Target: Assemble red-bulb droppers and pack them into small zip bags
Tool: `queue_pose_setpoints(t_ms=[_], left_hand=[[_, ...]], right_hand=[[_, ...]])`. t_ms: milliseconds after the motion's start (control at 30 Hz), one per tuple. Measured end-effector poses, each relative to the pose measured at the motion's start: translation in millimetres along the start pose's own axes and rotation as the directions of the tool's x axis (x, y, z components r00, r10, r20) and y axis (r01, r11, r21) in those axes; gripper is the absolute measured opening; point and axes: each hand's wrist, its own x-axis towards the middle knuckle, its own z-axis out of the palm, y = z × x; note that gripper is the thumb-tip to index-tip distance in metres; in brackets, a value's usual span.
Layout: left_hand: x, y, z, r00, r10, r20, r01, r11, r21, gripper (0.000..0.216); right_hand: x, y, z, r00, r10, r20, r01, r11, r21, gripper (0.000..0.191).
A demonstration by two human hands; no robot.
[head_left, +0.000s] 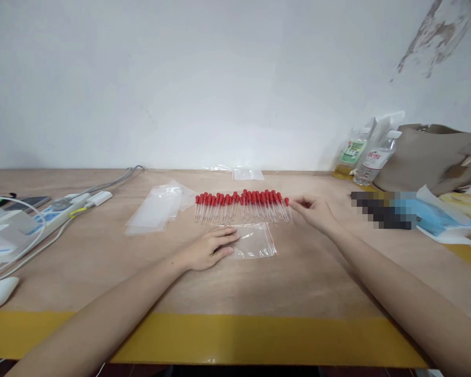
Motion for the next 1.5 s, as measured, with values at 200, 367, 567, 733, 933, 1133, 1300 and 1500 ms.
queue_pose_setpoints(t_ms=[200, 367, 567, 733, 933, 1133, 1300, 1500], left_hand=[[0, -1, 1, 1.0, 0.02, -0.014, -0.02, 0.999, 0.031, 0.043], [0, -2, 2, 0.999, 0.03, -0.016, -0.029, 0.999, 0.039, 0.043], [1, -2, 2, 0.999, 0.027, -0.038, -0.026, 0.999, 0.025, 0.043], [1, -1, 3, 0.998, 0.027, -0.063, -0.028, 1.0, -0.011, 0.042], [2, 2, 3, 0.997, 0.019, -0.077, -0.02, 1.0, -0.011, 0.042], [3, 1, 3, 0.995, 0.047, -0.091, -0.047, 0.999, 0.001, 0.047], [2, 1, 2, 0.994, 0.055, -0.09, -0.057, 0.998, -0.017, 0.049], [4, 1, 3, 0.993, 0.072, -0.092, -0.076, 0.996, -0.052, 0.047]], right_hand=[[54, 29, 10, 0.927, 0.359, -0.112, -0.376, 0.876, -0.302, 0.028], [64, 32, 24, 0.875, 0.479, -0.068, -0.483, 0.872, -0.085, 0.024], [46, 18, 7, 0.894, 0.447, -0.048, -0.432, 0.883, 0.183, 0.017], [6, 1, 12, 0.93, 0.353, -0.105, -0.266, 0.841, 0.471, 0.025], [-28, -15, 35, 0.927, 0.374, -0.039, -0.264, 0.721, 0.64, 0.028], [-45, -24, 40, 0.9, 0.299, 0.317, -0.433, 0.686, 0.584, 0.031], [-49, -19, 36, 0.904, 0.064, 0.423, -0.196, 0.941, 0.276, 0.032], [-52, -23, 51, 0.929, -0.131, 0.347, 0.091, 0.988, 0.128, 0.024]])
